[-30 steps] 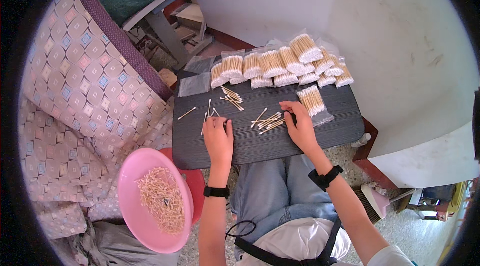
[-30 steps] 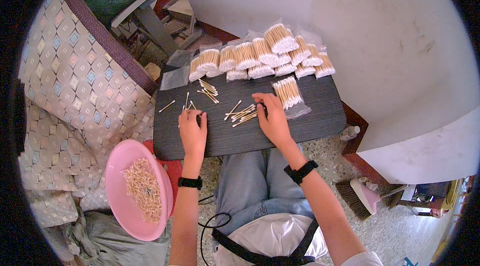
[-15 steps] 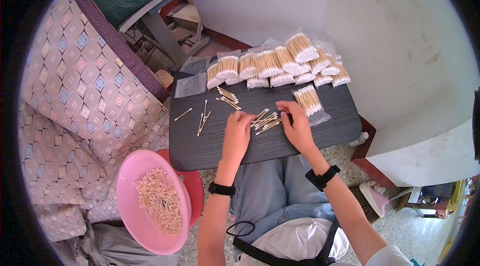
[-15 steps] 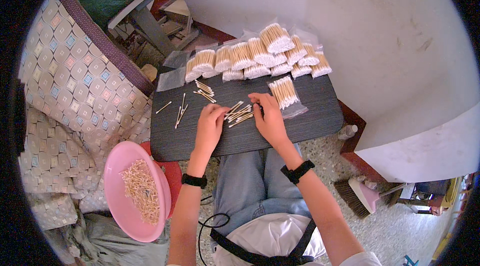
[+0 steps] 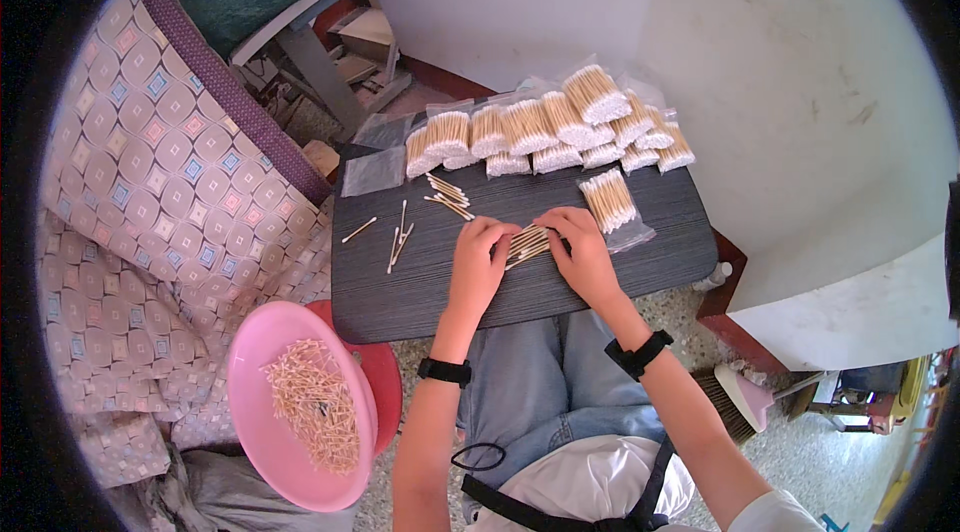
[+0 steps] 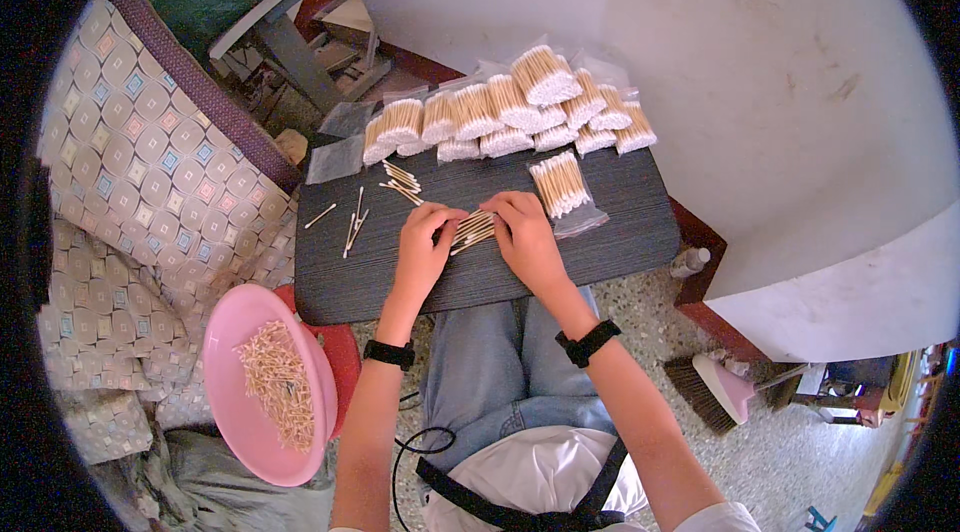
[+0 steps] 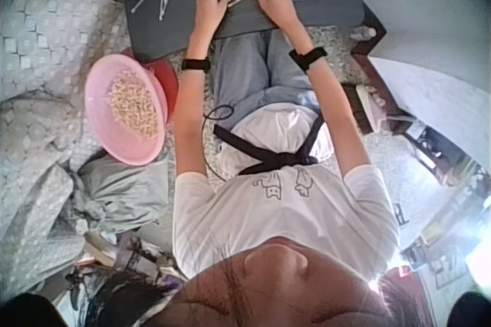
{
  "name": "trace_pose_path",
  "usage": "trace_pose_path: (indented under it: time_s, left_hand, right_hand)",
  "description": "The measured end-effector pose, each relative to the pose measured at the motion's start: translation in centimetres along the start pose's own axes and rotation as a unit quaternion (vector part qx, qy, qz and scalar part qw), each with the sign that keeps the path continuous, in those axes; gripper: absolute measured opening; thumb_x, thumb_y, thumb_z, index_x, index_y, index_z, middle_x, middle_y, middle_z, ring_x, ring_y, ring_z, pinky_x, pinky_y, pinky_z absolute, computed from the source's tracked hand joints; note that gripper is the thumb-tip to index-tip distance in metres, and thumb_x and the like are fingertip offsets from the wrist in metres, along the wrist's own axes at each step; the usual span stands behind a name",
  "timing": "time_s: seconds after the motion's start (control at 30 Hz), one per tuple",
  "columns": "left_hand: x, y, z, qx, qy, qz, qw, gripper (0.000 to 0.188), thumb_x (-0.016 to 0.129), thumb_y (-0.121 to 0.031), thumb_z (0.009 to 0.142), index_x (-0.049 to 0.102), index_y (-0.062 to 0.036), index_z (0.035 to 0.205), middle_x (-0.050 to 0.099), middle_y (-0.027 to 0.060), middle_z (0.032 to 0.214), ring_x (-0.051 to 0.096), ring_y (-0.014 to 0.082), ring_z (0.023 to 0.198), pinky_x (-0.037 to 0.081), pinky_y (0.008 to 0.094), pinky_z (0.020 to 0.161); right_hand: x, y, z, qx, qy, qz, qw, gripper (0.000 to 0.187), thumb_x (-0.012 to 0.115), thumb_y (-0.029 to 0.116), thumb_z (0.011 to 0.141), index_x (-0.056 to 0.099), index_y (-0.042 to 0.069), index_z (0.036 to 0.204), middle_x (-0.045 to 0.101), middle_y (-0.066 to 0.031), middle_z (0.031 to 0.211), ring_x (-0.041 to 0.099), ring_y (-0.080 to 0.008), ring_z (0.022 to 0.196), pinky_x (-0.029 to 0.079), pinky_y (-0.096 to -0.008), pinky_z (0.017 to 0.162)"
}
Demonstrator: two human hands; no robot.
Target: Sorting and packaging cotton swabs into small plastic bags.
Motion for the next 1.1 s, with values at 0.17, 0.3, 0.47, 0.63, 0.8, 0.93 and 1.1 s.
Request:
trace_pose_path:
  time_s: [0.17,0.3,0.47,0.63,0.8,0.93,1.1]
  left_hand:
    - [-0.4,-1.0,-0.8,0.028,-0.017,0.047,0.998,0.022,0.059,-0.003,0.087,0.065,-0.0039,0.108,0.061,0.0112,0.105,0.057,0.0294,0.097,0.046,0.0380,0.084]
    - [-0.5,-1.6,-2.1,0.068,0.093,0.166,0.979,0.039,0.053,-0.019,0.094,0.052,0.0009,0.128,0.050,0.0128,0.137,0.044,0.0310,0.129,0.036,0.0433,0.106]
    - [-0.7,-2.1,-2.9,0.072,0.135,0.222,0.963,0.047,0.048,-0.027,0.096,0.045,-0.0012,0.136,0.043,0.0128,0.143,0.038,0.0287,0.134,0.029,0.0434,0.111]
    - [-0.6,-2.6,-3.9,0.063,0.143,0.239,0.958,0.051,0.046,-0.030,0.097,0.042,0.0005,0.138,0.039,0.0142,0.146,0.035,0.0273,0.137,0.026,0.0441,0.112]
    - [-0.6,-2.8,-4.2,0.040,0.138,0.266,0.953,0.054,0.043,-0.032,0.098,0.037,0.0009,0.141,0.033,0.0148,0.150,0.030,0.0265,0.140,0.023,0.0441,0.114]
    - [-0.3,-2.3,-3.4,0.054,0.143,0.277,0.949,0.055,0.043,-0.033,0.099,0.037,0.0011,0.141,0.033,0.0150,0.150,0.030,0.0268,0.140,0.023,0.0440,0.114]
    - [-0.5,-2.0,-2.9,0.024,0.094,0.220,0.971,0.053,0.045,-0.031,0.098,0.039,0.0017,0.139,0.034,0.0169,0.148,0.033,0.0292,0.137,0.026,0.0443,0.112]
  right_hand:
    - [0.4,0.2,-0.2,-0.038,0.002,-0.046,0.998,0.025,0.057,-0.006,0.077,0.066,0.000,0.099,0.061,-0.0133,0.105,0.054,-0.0325,0.102,0.045,-0.0408,0.090]
    - [0.3,0.0,-0.3,-0.046,0.028,-0.061,0.997,0.029,0.058,-0.006,0.076,0.067,0.001,0.103,0.061,-0.0124,0.112,0.054,-0.0323,0.104,0.045,-0.0410,0.092]
    - [0.5,0.2,-0.2,-0.048,0.032,-0.077,0.995,0.030,0.059,0.000,0.081,0.065,0.002,0.110,0.060,-0.0113,0.121,0.051,-0.0320,0.112,0.044,-0.0410,0.095]
    - [0.8,0.1,-0.6,-0.072,0.059,-0.124,0.988,0.029,0.061,0.007,0.083,0.065,0.003,0.111,0.059,-0.0112,0.124,0.050,-0.0321,0.115,0.042,-0.0428,0.097]
    - [1.2,0.4,-0.7,-0.071,0.053,-0.146,0.985,0.028,0.061,0.010,0.084,0.065,0.003,0.111,0.058,-0.0118,0.125,0.050,-0.0319,0.117,0.041,-0.0435,0.097]
    - [1.1,0.3,-0.6,-0.070,0.028,-0.169,0.983,0.030,0.061,0.009,0.084,0.063,0.000,0.112,0.058,-0.0143,0.123,0.050,-0.0319,0.115,0.041,-0.0432,0.096]
    - [0.9,0.4,-0.4,-0.058,0.007,-0.146,0.988,0.031,0.061,0.007,0.084,0.062,-0.002,0.113,0.058,-0.0156,0.121,0.051,-0.0332,0.113,0.042,-0.0430,0.096]
Point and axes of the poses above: each hand's wrist, its own z-axis towards the middle knuckle, its own x-axis out of the palm, y = z × x, the point moved 2 cm from there along z, towards the middle knuckle
